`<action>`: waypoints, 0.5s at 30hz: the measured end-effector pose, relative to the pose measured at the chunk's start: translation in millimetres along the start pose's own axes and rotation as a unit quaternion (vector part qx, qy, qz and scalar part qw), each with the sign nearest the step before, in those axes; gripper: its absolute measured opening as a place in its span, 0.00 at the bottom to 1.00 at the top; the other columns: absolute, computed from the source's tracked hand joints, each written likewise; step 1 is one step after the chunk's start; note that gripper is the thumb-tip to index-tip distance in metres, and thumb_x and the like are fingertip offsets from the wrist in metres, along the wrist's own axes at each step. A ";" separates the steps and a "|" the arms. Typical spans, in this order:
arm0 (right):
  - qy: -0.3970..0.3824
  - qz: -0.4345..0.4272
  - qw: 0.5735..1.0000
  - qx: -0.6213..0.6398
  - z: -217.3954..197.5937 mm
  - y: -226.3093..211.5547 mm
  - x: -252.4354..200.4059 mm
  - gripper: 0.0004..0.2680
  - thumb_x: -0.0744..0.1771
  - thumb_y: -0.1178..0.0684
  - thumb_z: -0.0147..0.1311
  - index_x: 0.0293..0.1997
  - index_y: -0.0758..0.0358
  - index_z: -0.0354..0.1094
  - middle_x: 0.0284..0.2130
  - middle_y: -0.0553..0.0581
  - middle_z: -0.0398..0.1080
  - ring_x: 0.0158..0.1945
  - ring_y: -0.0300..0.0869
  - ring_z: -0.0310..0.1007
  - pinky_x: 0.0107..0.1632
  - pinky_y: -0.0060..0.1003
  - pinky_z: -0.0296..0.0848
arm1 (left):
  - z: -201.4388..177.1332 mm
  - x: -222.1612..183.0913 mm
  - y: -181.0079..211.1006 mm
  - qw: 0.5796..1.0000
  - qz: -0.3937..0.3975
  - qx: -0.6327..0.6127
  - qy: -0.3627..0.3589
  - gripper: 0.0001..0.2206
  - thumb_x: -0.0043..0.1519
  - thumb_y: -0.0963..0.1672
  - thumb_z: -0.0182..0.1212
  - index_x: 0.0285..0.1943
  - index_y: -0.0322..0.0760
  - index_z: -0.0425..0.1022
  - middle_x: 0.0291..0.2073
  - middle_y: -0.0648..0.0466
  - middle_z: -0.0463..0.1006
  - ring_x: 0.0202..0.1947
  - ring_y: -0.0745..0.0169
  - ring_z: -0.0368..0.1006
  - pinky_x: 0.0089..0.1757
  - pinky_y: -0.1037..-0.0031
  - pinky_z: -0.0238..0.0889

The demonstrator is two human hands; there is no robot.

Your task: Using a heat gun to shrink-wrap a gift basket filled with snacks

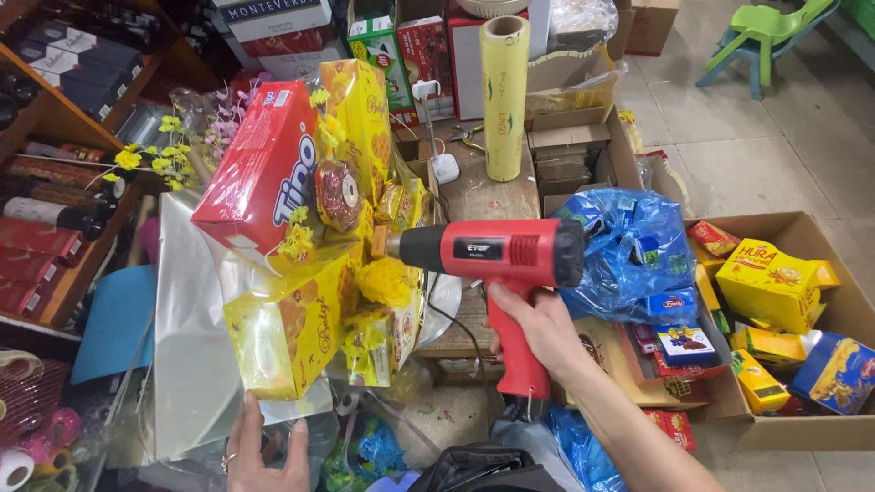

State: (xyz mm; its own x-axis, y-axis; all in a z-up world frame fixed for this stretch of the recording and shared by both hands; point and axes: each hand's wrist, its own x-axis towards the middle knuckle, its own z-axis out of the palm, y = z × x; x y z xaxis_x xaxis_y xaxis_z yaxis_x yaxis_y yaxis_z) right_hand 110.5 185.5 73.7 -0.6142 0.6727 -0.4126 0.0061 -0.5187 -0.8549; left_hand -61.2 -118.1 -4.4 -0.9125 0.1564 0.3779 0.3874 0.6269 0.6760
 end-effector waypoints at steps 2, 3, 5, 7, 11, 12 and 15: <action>0.019 -0.014 0.999 -0.046 6.6 -5.5 5.1 0.13 0.67 0.49 0.58 0.44 0.72 0.65 0.27 0.69 0.71 0.19 0.53 0.70 0.23 0.45 0.72 | 1.9 2.8 -9.1 1.000 0.020 0.002 0.000 0.36 0.55 0.41 0.72 0.76 0.31 0.69 0.67 0.36 0.72 0.57 0.45 0.73 0.45 0.62 0.76; 0.018 -0.014 0.999 -0.045 6.1 -6.0 5.3 0.13 0.67 0.49 0.58 0.44 0.72 0.65 0.27 0.69 0.71 0.19 0.53 0.70 0.23 0.45 0.72 | 0.7 1.6 -8.6 1.000 0.020 0.003 0.000 0.36 0.55 0.41 0.72 0.76 0.31 0.69 0.67 0.36 0.72 0.57 0.45 0.73 0.45 0.62 0.76; 0.002 0.017 1.000 -0.007 5.9 -10.1 9.1 0.16 0.68 0.47 0.54 0.58 0.68 0.65 0.31 0.72 0.73 0.21 0.54 0.71 0.25 0.46 0.74 | 2.2 4.1 -6.2 0.999 -0.029 0.023 -0.006 0.37 0.54 0.41 0.72 0.77 0.33 0.69 0.68 0.38 0.72 0.59 0.44 0.73 0.44 0.58 0.76; 0.002 0.013 1.000 -0.003 7.2 -9.0 14.2 0.16 0.68 0.48 0.55 0.58 0.68 0.66 0.31 0.72 0.73 0.21 0.53 0.71 0.25 0.46 0.74 | 6.9 5.6 -20.4 1.000 -0.015 0.016 0.002 0.37 0.53 0.41 0.73 0.77 0.32 0.68 0.68 0.36 0.72 0.58 0.43 0.74 0.43 0.58 0.77; 0.016 -0.003 1.000 -0.001 5.3 -1.4 27.9 0.14 0.68 0.47 0.56 0.50 0.68 0.64 0.28 0.72 0.72 0.19 0.54 0.71 0.22 0.47 0.74 | 10.5 8.6 -29.7 1.000 -0.023 0.006 0.003 0.38 0.54 0.42 0.71 0.78 0.32 0.66 0.69 0.35 0.71 0.58 0.41 0.74 0.45 0.57 0.76; 0.016 -0.006 1.000 0.001 5.9 -1.6 28.1 0.14 0.68 0.47 0.56 0.50 0.68 0.64 0.28 0.72 0.72 0.19 0.54 0.71 0.22 0.47 0.74 | 10.7 8.3 -31.3 1.000 -0.019 0.004 0.003 0.38 0.54 0.42 0.71 0.78 0.32 0.66 0.69 0.35 0.71 0.58 0.41 0.74 0.45 0.57 0.76; 0.026 -0.001 1.000 0.010 6.6 -2.7 28.3 0.13 0.68 0.48 0.55 0.51 0.68 0.66 0.28 0.71 0.72 0.20 0.53 0.71 0.24 0.43 0.71 | 15.7 5.2 -44.3 1.000 0.013 -0.023 0.009 0.38 0.56 0.41 0.69 0.80 0.32 0.64 0.67 0.34 0.71 0.61 0.39 0.72 0.43 0.57 0.75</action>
State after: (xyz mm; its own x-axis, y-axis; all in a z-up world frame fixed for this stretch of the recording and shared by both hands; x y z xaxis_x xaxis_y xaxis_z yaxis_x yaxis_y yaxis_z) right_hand 87.8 202.4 66.4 -0.5725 0.6999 -0.4270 -0.0104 -0.5269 -0.8498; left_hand -85.1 -133.1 -42.3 -0.8994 0.1591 0.4071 0.4177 0.5870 0.6935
